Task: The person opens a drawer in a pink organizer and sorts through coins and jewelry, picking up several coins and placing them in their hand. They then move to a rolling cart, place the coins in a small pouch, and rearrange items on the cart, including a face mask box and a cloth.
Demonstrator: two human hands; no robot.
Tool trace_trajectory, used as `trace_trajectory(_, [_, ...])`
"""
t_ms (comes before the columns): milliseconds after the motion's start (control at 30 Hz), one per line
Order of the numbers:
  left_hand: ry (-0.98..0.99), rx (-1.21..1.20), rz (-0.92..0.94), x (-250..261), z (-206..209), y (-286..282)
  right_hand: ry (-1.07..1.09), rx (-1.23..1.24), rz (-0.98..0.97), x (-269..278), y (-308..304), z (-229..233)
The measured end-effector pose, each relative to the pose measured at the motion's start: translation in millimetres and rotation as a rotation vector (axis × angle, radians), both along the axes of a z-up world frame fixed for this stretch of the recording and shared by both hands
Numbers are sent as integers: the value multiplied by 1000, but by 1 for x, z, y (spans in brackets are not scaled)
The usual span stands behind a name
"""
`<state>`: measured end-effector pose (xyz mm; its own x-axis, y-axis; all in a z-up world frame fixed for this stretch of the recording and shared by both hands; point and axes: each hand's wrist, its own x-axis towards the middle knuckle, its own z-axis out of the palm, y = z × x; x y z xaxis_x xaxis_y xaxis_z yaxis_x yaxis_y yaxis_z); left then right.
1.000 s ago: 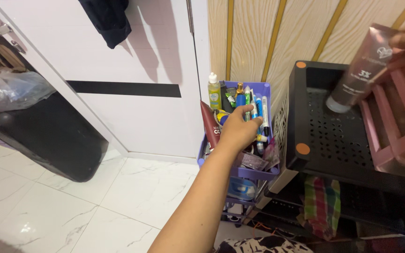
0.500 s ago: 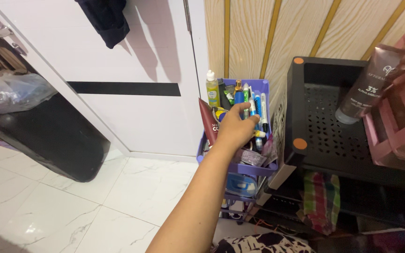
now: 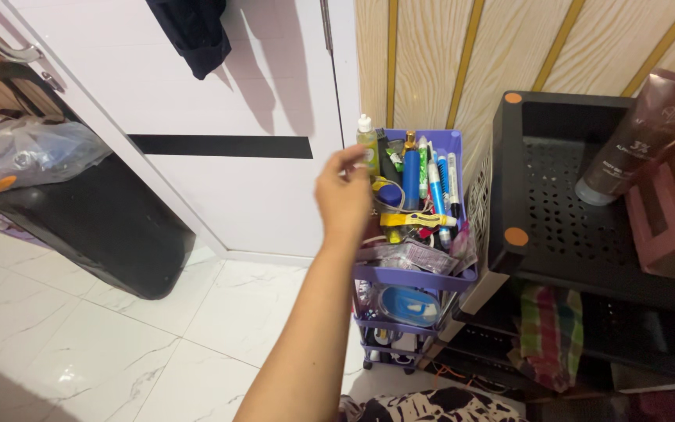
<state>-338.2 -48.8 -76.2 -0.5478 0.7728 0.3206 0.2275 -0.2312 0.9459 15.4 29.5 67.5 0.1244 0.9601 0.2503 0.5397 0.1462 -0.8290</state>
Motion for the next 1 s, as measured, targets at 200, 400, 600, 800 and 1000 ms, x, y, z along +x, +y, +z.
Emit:
trace_trajectory(200, [75, -213, 150, -36, -32, 9, -78, -212, 200, -101, -47, 4])
trace_trajectory(400, [205, -598, 9, -30, -32, 24, -426, -278, 688, -196, -53, -69])
trace_trajectory(600, [240, -647, 105, -26, -6, 12, -339, -245, 618, -214, -52, -116])
trace_trajectory(800, [212, -439, 49, -25, 24, -8, -77, -209, 609, -220, -49, -123])
trace_trajectory(1000, [258, -180, -82, -11, 71, -22, 215, -129, 636, -222, -63, -101])
